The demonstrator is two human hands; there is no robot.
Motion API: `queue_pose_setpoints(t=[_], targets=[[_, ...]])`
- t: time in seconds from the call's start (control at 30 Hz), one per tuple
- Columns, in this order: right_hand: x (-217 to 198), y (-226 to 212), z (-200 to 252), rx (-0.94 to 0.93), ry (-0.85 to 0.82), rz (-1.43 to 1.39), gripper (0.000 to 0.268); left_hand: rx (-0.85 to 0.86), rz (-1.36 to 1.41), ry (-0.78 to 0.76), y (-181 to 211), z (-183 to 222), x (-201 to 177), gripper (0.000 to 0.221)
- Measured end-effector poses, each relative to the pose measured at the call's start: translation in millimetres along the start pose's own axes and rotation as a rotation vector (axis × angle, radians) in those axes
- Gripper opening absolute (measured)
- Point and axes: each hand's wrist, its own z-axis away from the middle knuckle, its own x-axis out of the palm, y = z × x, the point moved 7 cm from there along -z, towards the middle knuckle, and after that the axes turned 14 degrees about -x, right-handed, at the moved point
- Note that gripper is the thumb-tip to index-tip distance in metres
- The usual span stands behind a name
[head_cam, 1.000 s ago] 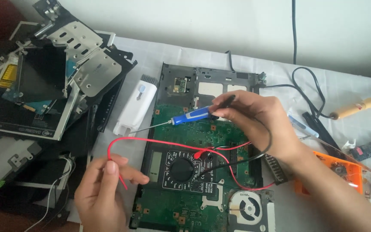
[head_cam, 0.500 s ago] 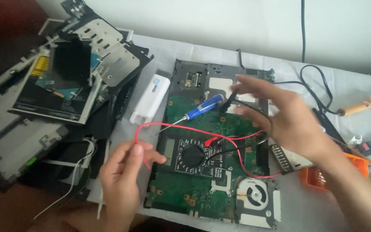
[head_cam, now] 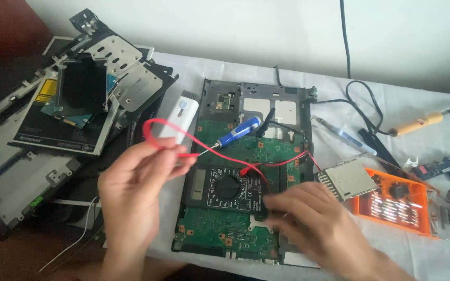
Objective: Diagnosing and repairing a laptop motherboard using a multimeter and handling internal components like RAM modules.
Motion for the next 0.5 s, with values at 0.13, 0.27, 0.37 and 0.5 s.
queue_pose_setpoints(t=[0.13, 0.27, 0.37, 0.5], targets=[[-14, 17, -1, -0.052, -0.054, -0.093, 0.02, 0.133, -0.346, -0.151, 14, -20, 34, 0.03], [-20, 45, 5, 0.077, -0.238, -0.274, 0.017, 0.174, -0.734, -0.186, 10, -37, 62, 0.021], [-19, 67, 23, 0.238, -0.277, -0.386, 0.019, 0.18, -0.819, -0.202, 6, -44, 73, 0.018], [-1, 78, 37, 0.466, -0.383, -0.388, 0.017, 0.136, -0.914, -0.287, -10, -52, 77, 0.009]])
